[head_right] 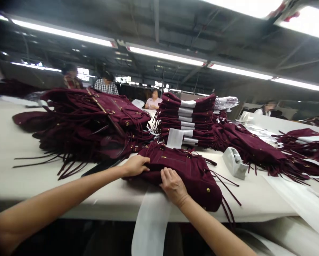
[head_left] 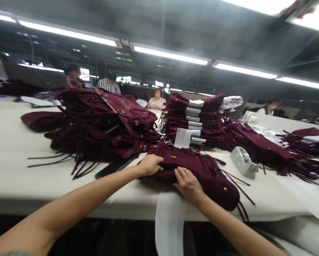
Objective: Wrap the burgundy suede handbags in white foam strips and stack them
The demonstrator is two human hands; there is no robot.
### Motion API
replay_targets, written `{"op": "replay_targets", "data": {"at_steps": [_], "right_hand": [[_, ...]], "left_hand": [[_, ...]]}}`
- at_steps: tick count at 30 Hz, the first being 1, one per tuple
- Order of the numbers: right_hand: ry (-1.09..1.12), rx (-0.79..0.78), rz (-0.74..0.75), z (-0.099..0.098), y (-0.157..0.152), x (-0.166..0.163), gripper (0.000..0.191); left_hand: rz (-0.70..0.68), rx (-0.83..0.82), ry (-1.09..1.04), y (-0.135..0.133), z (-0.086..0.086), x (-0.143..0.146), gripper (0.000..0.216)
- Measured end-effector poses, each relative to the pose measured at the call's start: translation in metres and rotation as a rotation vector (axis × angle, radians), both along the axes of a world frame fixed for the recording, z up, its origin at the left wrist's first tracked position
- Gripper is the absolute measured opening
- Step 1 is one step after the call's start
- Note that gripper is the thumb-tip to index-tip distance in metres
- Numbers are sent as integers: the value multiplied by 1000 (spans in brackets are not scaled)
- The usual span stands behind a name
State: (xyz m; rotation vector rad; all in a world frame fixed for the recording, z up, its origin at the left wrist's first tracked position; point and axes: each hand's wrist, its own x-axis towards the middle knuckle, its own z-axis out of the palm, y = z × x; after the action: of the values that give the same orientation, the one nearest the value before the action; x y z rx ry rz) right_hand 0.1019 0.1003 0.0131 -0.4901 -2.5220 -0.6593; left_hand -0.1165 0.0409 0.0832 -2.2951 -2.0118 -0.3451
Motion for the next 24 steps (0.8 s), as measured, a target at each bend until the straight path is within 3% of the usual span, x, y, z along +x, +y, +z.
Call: {"op": "replay_targets", "data": {"at_steps": [5, 7, 12, 15, 19, 22, 24], "right_hand": [[-170, -151, -78, 7, -7, -6, 49], [-151, -181, -164, 0, -8, -16, 49], [-83, -172, -237, -23, -9, -40, 42], [-85, -174, -196, -27, -9, -42, 38], [-82, -196, -131, -29, -12, -39, 42], [-71, -225, -122, -30, -19, -40, 51], [-55, -230, -119, -31, -22, -41, 54]], "left_hand": [[-89, 11, -61, -3, -21, 15, 33], [-75, -16, -110, 1, -35, 13, 34], [-66, 127, -99, 11, -60, -11, 24], [-81, 6, -156, 13, -53, -28, 38], [-58, -241, -231, 14, -30, -38, 61], [11, -340, -252, 15, -20, -32, 63], [79, -323, -259, 14, -19, -26, 56]]}}
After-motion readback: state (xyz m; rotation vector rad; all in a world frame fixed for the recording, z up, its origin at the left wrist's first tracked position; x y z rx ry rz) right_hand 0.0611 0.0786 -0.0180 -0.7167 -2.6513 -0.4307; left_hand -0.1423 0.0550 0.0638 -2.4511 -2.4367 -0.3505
